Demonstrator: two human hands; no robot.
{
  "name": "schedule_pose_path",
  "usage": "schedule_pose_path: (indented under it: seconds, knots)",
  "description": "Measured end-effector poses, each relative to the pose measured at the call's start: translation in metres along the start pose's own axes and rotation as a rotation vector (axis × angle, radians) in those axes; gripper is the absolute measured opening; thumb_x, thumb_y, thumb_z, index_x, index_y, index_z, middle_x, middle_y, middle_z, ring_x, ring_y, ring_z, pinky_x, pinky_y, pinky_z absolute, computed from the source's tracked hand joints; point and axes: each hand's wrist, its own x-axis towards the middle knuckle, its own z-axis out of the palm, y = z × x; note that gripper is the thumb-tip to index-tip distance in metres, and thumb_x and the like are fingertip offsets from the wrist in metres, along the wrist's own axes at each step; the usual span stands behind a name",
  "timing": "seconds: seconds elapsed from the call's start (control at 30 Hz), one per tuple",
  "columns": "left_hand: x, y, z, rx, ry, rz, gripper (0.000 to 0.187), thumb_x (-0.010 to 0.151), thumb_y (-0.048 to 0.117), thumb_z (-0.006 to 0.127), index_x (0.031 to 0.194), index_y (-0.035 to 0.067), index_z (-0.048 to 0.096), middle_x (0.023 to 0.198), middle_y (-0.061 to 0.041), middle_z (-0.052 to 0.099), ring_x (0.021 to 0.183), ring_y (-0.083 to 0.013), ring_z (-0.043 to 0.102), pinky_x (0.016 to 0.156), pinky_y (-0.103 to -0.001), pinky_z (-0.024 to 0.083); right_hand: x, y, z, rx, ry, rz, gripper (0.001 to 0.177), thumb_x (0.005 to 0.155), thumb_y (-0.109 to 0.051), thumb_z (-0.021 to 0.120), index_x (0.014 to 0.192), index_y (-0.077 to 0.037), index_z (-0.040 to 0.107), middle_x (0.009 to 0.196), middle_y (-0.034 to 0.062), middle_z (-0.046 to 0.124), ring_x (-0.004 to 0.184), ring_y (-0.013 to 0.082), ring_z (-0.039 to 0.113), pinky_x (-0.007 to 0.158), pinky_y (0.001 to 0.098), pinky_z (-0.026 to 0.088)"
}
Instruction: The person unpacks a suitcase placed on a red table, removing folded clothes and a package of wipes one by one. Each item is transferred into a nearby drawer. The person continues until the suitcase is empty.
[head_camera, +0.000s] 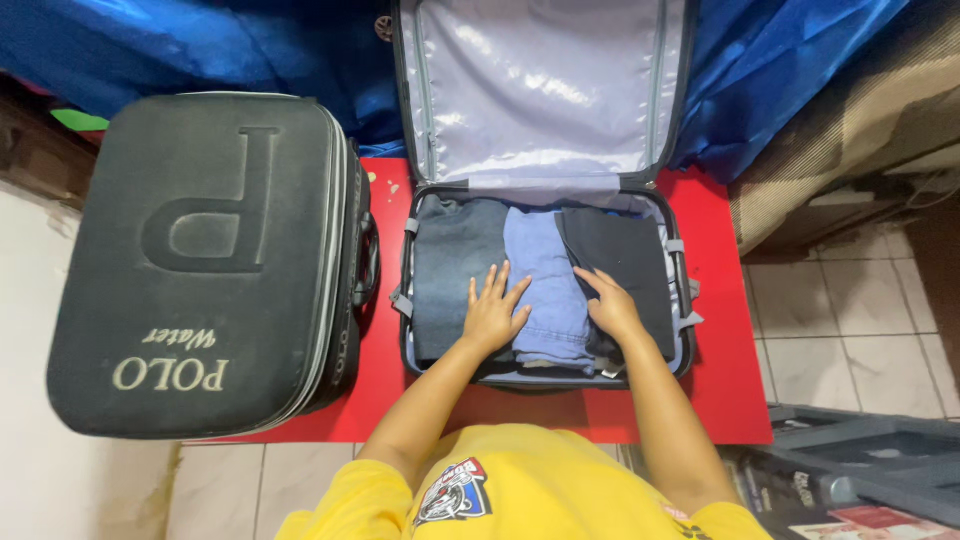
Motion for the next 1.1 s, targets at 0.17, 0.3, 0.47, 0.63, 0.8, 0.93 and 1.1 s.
schedule_pose_path:
  seconds: [0.17,0.3,0.47,0.63,0.8,0.93,1.1]
  knots:
    - [0.001,0.000,-0.002,-0.009,-0.015,-0.011,0.060,0.093,0.045,0.063,0.150,0.031,0.050,0.166,-0.018,0.029,0.153,-0.0404,0.024,0.118,-0.069,0.014,0.010,0.029,-0.042,0.517,-0.053,-0.032,0.075,0.076,0.012,0.059,0.147,-0.011,0.057,0.154,0.0075,0.055,0.143,0.0212,0.048,0.115,0.0306,0.035]
    - [-0.001,-0.009,0.008,-0.081,-0.007,-0.018,0.061,0.088,0.046,0.066,0.145,0.028,0.052,0.164,-0.023,0.026,0.150,-0.0421,0.025,0.115,-0.066,0.017,-0.003,0.002,-0.091,0.555,0.001,0.001,0.077,0.076,0.014,0.054,0.148,-0.011,0.056,0.153,0.0106,0.055,0.138,0.0201,0.048,0.109,0.0291,0.038]
    - [0.012,-0.047,0.019,-0.530,0.213,-0.043,0.050,0.103,0.049,0.058,0.146,0.025,0.057,0.166,-0.016,0.045,0.148,-0.0376,0.050,0.122,-0.050,0.041,-0.011,-0.074,-0.113,0.557,-0.013,-0.067,0.072,0.083,0.005,0.054,0.152,-0.013,0.052,0.151,0.0093,0.057,0.132,0.0143,0.055,0.106,0.0257,0.044]
    - [0.004,-0.082,0.016,-1.724,-0.161,-0.593,0.074,0.103,0.066,0.041,0.160,0.018,0.038,0.159,-0.019,0.047,0.137,-0.0355,0.055,0.111,-0.049,0.044,-0.008,-0.087,-0.052,0.689,-0.219,0.037,0.061,0.099,-0.025,0.060,0.157,-0.018,0.043,0.156,0.0095,0.049,0.136,0.0241,0.052,0.107,0.0340,0.045]
    - [-0.010,-0.071,-0.005,-1.412,-0.260,-0.764,0.071,0.095,0.052,0.055,0.157,0.024,0.036,0.160,-0.005,0.040,0.137,-0.0170,0.042,0.102,-0.054,0.045,0.029,-0.016,-0.013,0.089,0.122,-0.153,0.065,0.095,-0.020,0.072,0.154,-0.012,0.047,0.160,0.0256,0.039,0.148,0.0393,0.039,0.118,0.0423,0.034]
    - [-0.025,-0.050,-0.013,-1.288,-0.275,-0.801,0.077,0.092,0.030,0.070,0.157,0.022,0.031,0.151,-0.011,0.044,0.126,-0.0252,0.057,0.096,-0.049,0.055,0.048,0.045,-0.005,0.154,0.289,0.100,0.075,0.092,-0.019,0.079,0.153,-0.007,0.038,0.156,0.0284,0.040,0.143,0.0398,0.042,0.116,0.0437,0.036]
    - [-0.029,-0.027,-0.017,-1.335,-0.087,-0.655,0.081,0.085,0.003,0.071,0.155,0.020,0.033,0.137,-0.010,0.053,0.111,-0.0221,0.064,0.083,-0.038,0.059,0.062,0.050,-0.009,1.014,0.211,0.394,0.096,0.084,-0.005,0.074,0.162,-0.016,0.019,0.147,0.0255,0.053,0.126,0.0339,0.059,0.099,0.0439,0.053]
